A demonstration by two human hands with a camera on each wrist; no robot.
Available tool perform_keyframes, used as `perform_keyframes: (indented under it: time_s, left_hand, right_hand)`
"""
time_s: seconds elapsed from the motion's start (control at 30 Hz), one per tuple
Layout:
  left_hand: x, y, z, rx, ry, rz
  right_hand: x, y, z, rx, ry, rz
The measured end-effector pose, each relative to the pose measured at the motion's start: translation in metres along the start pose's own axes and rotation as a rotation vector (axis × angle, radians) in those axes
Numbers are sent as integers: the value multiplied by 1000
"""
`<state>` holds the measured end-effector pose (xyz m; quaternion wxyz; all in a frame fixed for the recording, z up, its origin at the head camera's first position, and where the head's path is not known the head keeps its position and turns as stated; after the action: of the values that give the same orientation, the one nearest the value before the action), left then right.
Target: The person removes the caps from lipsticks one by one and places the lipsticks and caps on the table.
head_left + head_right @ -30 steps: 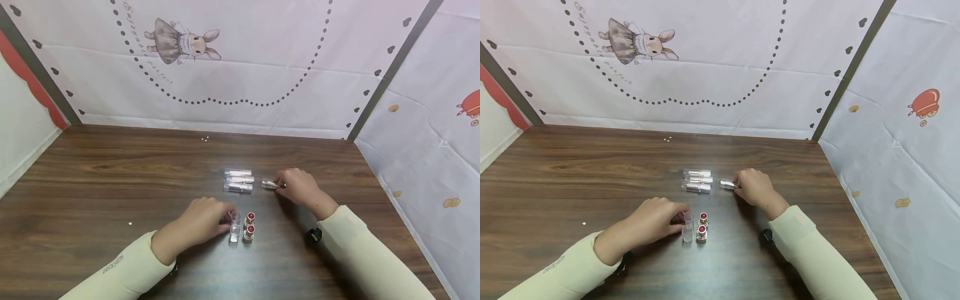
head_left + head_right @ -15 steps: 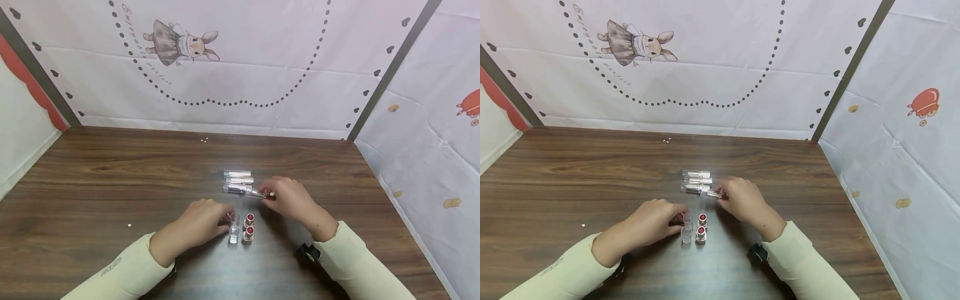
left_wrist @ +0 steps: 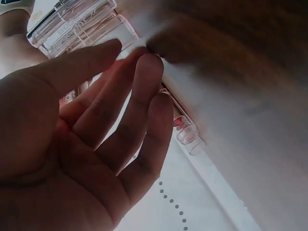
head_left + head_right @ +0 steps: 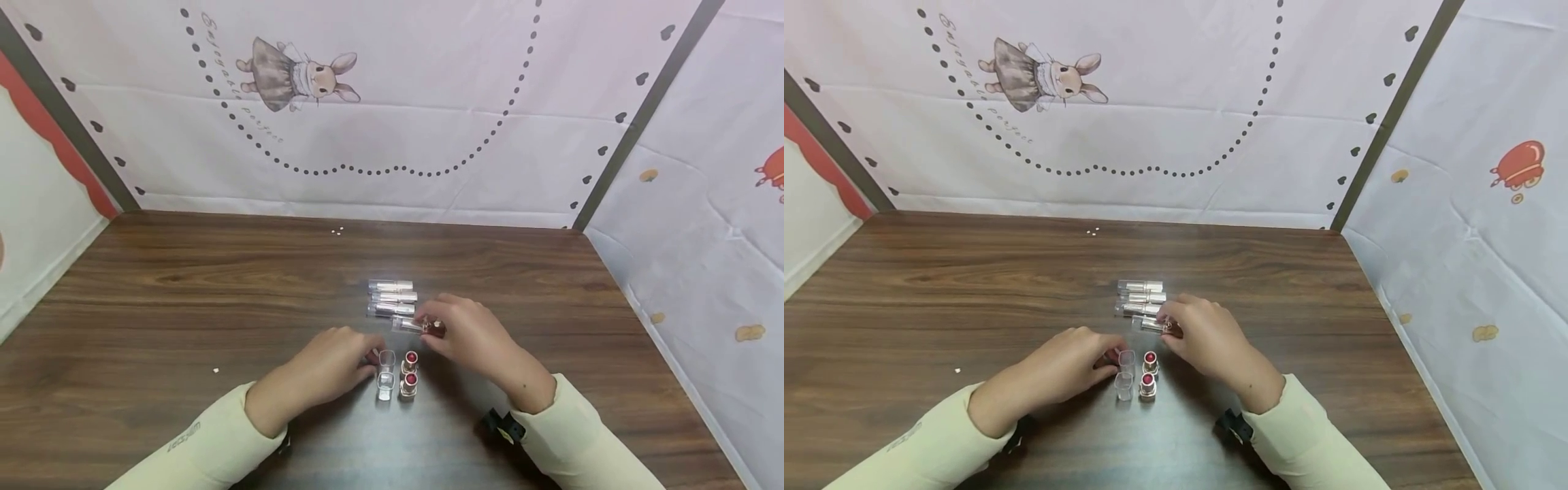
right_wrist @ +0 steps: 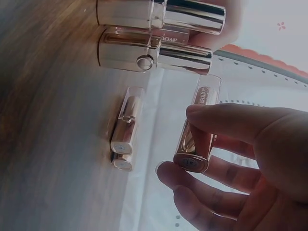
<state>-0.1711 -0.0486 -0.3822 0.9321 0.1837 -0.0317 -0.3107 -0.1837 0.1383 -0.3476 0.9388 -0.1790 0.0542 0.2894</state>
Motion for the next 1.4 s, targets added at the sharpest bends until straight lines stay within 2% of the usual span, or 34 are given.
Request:
perform_keyframes:
  time_s: [0.1, 0.27, 0.43, 0.53, 0.67, 0.8, 1.07, 1.4]
  left_hand:
    - [0, 2, 4, -49, 53, 13]
    - [3, 6, 18, -167, 222, 49]
    - [9, 20, 31, -274, 394, -36]
    - [14, 30, 34, -314, 452, -98]
    - [17, 37, 36, -306, 483, -148]
    - [17, 39, 35, -296, 498, -169]
    - [19, 40, 36, -295, 565, -163]
    - [20, 40, 39, -293, 564, -139]
  right_hand:
    - [2, -1, 1, 0, 9, 19]
    - [3, -3, 3, -9, 18, 41]
    - [5, -8, 7, -16, 24, 54]
    - [7, -13, 9, -28, 35, 78]
    - [11, -20, 12, -46, 48, 119]
    - [13, -25, 13, -70, 44, 141]
    - [17, -30, 14, -59, 67, 175]
    - [17, -30, 12, -98, 56, 181]
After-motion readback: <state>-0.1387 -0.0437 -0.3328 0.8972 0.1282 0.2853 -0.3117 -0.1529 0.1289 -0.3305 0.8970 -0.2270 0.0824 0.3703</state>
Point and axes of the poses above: each hand's wrist, its own x-axis away from the middle knuckle, its own z-axis out of the back of the hand, y = z × x, the point moved 4 cm from there along -x, towards the middle knuckle, and after that the axes turned 2 degrees about z, right-handed, at the moved point
